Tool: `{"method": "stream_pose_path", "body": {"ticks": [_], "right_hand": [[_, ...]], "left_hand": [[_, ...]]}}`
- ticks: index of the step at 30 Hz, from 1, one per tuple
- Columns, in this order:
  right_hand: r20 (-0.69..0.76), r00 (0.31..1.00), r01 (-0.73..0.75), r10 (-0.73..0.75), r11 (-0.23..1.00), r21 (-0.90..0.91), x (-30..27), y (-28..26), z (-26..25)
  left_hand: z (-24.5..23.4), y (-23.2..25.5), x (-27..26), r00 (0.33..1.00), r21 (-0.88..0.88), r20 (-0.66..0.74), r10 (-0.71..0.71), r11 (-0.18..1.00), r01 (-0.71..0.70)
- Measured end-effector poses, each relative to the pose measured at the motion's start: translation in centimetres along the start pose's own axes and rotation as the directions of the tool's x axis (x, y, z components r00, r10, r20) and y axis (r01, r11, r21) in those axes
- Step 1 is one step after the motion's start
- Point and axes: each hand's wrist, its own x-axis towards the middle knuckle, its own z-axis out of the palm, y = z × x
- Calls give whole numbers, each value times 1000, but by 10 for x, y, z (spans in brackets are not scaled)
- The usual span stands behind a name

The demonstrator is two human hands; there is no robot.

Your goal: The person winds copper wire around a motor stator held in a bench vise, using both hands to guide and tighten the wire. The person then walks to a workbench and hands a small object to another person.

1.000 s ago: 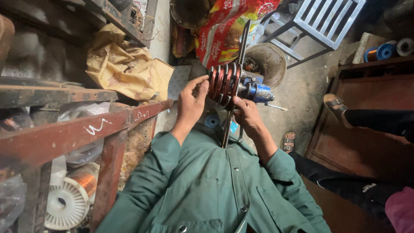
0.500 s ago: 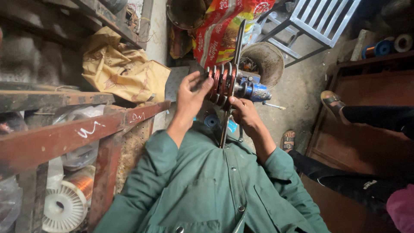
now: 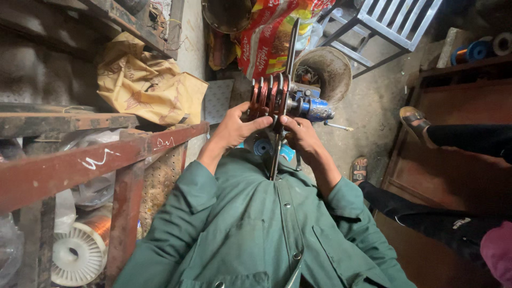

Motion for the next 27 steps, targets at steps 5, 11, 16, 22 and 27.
{"method": "stream_pose_path", "body": {"ticks": [5,11,16,22,27], "right_hand": [[40,999,-5,5,1000,15,-5,-8,5],[35,999,-5,5,1000,-13,-4,-1,-1],[-19,997,74,-76,992,-105,-7,16,-7],[-60,796,514,-603,724,-460,-32,15,-1],[-98,794,421,-601,658,-624,-43,-4,5]], "left_hand": [[7,-7,15,996,48,-22,-90,995,91],[10,-18,17,998,-51,-23,-59,997,58],[15,-13,13,995,-85,-60,-80,994,75],[23,3,6,976,-96,-145,-163,984,150],[24,7,4,982,-178,-100,-161,974,142]]}}
